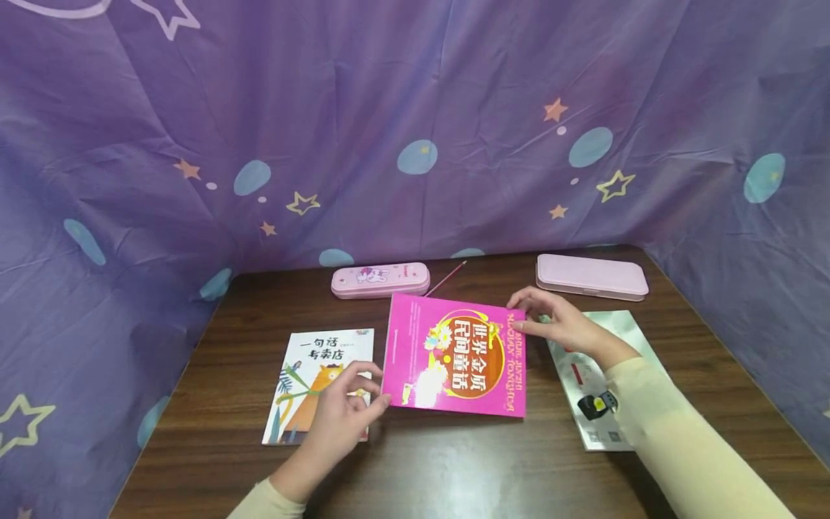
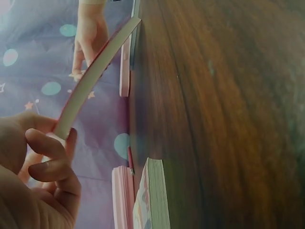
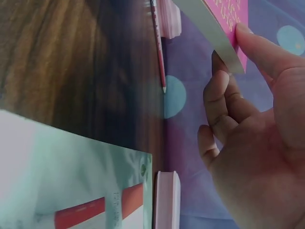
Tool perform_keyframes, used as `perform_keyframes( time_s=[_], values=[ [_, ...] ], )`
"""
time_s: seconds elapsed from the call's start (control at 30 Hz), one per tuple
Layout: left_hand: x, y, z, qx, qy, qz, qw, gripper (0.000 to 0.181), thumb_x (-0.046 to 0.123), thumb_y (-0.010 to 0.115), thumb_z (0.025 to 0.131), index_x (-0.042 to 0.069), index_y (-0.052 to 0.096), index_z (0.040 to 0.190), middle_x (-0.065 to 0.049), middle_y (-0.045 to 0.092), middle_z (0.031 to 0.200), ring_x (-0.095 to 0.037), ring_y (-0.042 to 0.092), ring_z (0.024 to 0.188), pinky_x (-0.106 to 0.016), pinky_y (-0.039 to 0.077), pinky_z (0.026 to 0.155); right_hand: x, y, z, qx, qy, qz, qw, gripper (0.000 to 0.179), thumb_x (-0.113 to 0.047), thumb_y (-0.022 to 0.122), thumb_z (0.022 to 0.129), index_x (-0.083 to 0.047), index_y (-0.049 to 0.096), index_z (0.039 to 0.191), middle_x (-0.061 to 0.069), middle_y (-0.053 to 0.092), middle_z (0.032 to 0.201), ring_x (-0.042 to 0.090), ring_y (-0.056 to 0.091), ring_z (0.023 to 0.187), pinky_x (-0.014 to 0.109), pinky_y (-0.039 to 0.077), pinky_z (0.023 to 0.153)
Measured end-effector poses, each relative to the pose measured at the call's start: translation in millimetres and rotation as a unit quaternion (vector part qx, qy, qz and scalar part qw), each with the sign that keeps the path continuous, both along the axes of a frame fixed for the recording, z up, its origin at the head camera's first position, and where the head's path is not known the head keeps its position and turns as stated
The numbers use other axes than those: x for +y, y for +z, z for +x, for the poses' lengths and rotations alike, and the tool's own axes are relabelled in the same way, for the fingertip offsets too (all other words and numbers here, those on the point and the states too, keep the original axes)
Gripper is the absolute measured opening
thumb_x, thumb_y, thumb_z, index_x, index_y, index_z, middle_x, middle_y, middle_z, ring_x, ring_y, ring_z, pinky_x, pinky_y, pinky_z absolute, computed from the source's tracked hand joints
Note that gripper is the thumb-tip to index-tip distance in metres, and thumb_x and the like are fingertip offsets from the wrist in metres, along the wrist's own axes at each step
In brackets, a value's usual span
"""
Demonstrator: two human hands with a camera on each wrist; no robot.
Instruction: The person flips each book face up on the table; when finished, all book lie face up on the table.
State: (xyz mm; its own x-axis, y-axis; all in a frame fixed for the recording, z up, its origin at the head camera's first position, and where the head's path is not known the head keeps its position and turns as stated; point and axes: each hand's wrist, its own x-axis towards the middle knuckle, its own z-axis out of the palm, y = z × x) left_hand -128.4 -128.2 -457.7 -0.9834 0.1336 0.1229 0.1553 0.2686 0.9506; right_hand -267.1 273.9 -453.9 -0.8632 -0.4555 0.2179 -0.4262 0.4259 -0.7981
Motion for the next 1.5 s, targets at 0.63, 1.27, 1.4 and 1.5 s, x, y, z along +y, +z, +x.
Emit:
perform_keyframes(
  time_s=[0.63,1.27,1.4,1.5],
  values=[
    [7.8,-17.5,6.6,-0.048,-0.036,-0.153,0.9864,0.034,0.018,0.086,0.084,0.015,0.072,0.115,-0.003,0.081,0.089,-0.01,0.077,0.078,-0.024,0.056,0.058,-9.0,-6.0,-17.2,0.008,0.023,0.108,0.9939,0.022,-0.021,0.08,0.09,-0.024,0.071,0.11,-0.004,0.076,0.098,0.016,0.061,0.08,0.029,0.048,0.073],
    [23.5,-19.8,15.2,-0.106,-0.092,-0.105,0.9845,0.038,0.017,0.085,0.082,0.004,0.072,0.115,-0.009,0.079,0.082,-0.016,0.072,0.064,-0.029,0.051,0.047,-26.3,-9.1,-42.1,0.015,0.042,0.188,0.9811,0.019,-0.025,0.08,0.091,-0.027,0.072,0.107,-0.01,0.075,0.096,0.01,0.057,0.077,0.031,0.04,0.075],
    [25.2,-18.1,14.9,-0.104,-0.101,-0.112,0.983,0.037,0.018,0.085,0.083,0.005,0.073,0.115,-0.007,0.079,0.079,-0.016,0.069,0.057,-0.028,0.049,0.044,-34.0,-9.0,-43.7,0.026,0.033,0.204,0.9781,0.018,-0.021,0.079,0.091,-0.025,0.072,0.106,-0.009,0.075,0.097,0.011,0.057,0.077,0.035,0.039,0.078],
    [27.5,-15.7,14.6,-0.094,-0.11,-0.128,0.9811,0.035,0.017,0.085,0.083,0.005,0.073,0.113,-0.004,0.078,0.076,-0.014,0.066,0.053,-0.029,0.049,0.043,-41.8,-8.6,-39.4,0.046,0.014,0.24,0.9696,0.018,-0.019,0.079,0.091,-0.026,0.072,0.106,-0.009,0.075,0.098,0.016,0.058,0.085,0.046,0.036,0.086]
  ],
)
